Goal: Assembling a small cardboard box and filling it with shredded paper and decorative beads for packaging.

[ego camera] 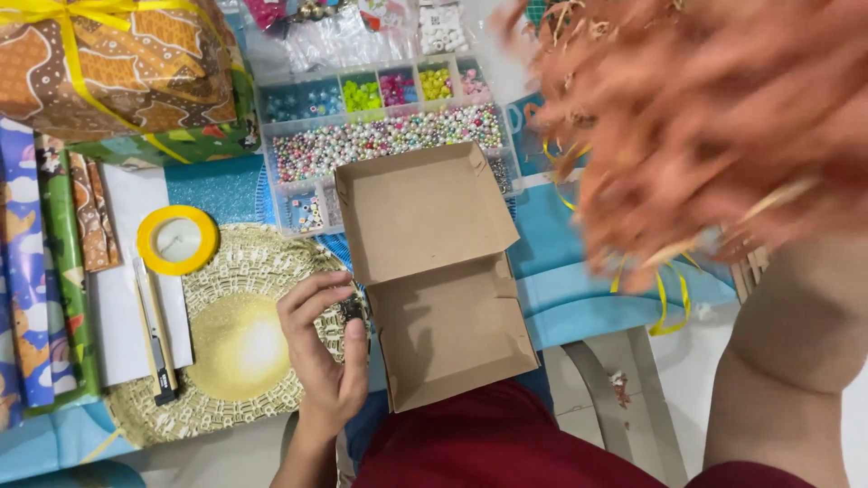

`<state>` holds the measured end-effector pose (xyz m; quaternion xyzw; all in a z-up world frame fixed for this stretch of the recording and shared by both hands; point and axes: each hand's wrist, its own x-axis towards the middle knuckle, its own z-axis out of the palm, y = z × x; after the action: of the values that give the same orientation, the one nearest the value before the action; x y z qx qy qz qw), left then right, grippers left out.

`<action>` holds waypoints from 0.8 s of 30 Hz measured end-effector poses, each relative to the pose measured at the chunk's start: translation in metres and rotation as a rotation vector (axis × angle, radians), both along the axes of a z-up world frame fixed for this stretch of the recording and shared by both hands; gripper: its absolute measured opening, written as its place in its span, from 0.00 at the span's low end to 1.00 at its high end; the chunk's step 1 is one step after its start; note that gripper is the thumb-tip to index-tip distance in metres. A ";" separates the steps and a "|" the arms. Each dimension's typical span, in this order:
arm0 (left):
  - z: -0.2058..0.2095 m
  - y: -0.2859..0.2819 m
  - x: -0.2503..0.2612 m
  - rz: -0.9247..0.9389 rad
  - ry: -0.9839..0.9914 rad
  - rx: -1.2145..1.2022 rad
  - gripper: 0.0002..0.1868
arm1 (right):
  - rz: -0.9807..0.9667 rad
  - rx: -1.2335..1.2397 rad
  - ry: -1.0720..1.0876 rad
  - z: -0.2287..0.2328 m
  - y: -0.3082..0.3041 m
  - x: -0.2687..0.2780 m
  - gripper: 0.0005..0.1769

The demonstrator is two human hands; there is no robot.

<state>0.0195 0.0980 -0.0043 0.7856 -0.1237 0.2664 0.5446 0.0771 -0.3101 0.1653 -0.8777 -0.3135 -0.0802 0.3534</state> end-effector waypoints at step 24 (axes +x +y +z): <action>0.016 -0.006 -0.006 -0.065 -0.043 0.215 0.09 | 0.425 -0.753 0.010 -0.163 0.167 -0.054 0.21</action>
<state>0.0133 0.0924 0.0112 0.8290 -0.1888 0.2505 0.4630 0.0228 -0.1432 0.0023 -0.8616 -0.4932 0.1184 0.0187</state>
